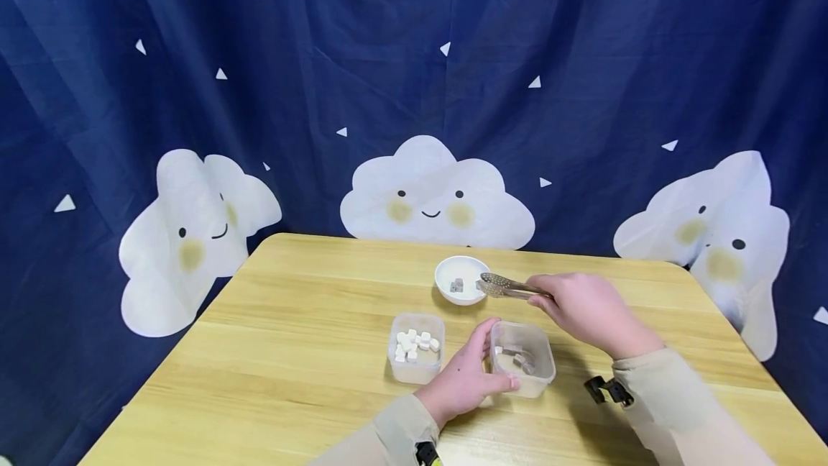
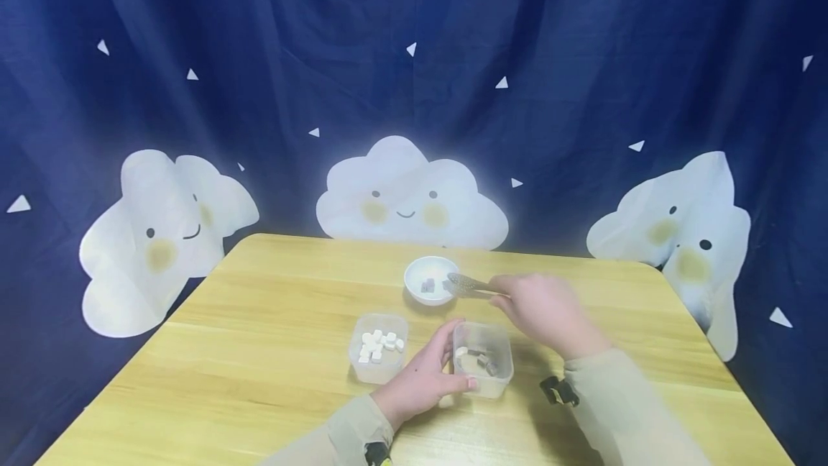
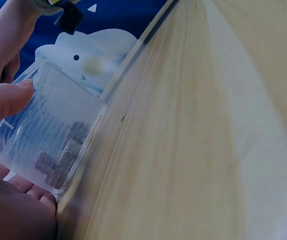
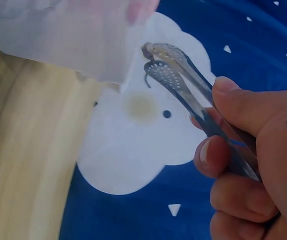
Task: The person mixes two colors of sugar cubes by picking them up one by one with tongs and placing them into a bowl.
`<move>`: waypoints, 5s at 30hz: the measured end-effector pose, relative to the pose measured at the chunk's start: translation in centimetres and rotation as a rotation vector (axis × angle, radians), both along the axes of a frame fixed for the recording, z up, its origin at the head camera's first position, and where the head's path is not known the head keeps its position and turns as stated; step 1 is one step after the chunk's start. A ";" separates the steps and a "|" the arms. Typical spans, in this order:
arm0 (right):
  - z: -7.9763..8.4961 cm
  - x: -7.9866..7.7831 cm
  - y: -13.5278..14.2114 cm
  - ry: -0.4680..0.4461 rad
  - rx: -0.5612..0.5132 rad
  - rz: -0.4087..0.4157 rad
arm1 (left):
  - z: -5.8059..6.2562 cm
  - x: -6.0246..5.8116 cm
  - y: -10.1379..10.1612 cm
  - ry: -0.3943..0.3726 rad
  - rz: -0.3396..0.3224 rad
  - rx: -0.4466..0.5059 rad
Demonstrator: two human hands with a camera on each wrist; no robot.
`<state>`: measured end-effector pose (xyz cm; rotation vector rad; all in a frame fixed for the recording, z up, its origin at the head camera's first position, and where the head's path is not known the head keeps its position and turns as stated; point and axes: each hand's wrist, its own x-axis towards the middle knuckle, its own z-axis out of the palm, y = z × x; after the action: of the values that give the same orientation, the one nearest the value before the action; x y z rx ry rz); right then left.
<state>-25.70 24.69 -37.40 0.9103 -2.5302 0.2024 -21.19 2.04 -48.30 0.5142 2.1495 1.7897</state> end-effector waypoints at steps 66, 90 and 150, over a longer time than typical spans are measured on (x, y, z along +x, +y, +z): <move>1.0 3.8 0.9 -0.064 0.240 0.074 | 0.1 -0.1 0.1 -0.021 -0.003 0.010; 1.2 4.1 1.6 -0.037 0.137 0.111 | 0.3 0.2 0.1 -0.014 0.004 -0.001; -3.9 1.0 -0.2 -0.066 -0.124 -0.164 | 0.3 0.2 0.1 0.026 0.012 -0.017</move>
<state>-24.74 24.49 -41.34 0.6550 -2.6047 0.3387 -21.03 2.18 -47.98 0.5242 2.1881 1.7792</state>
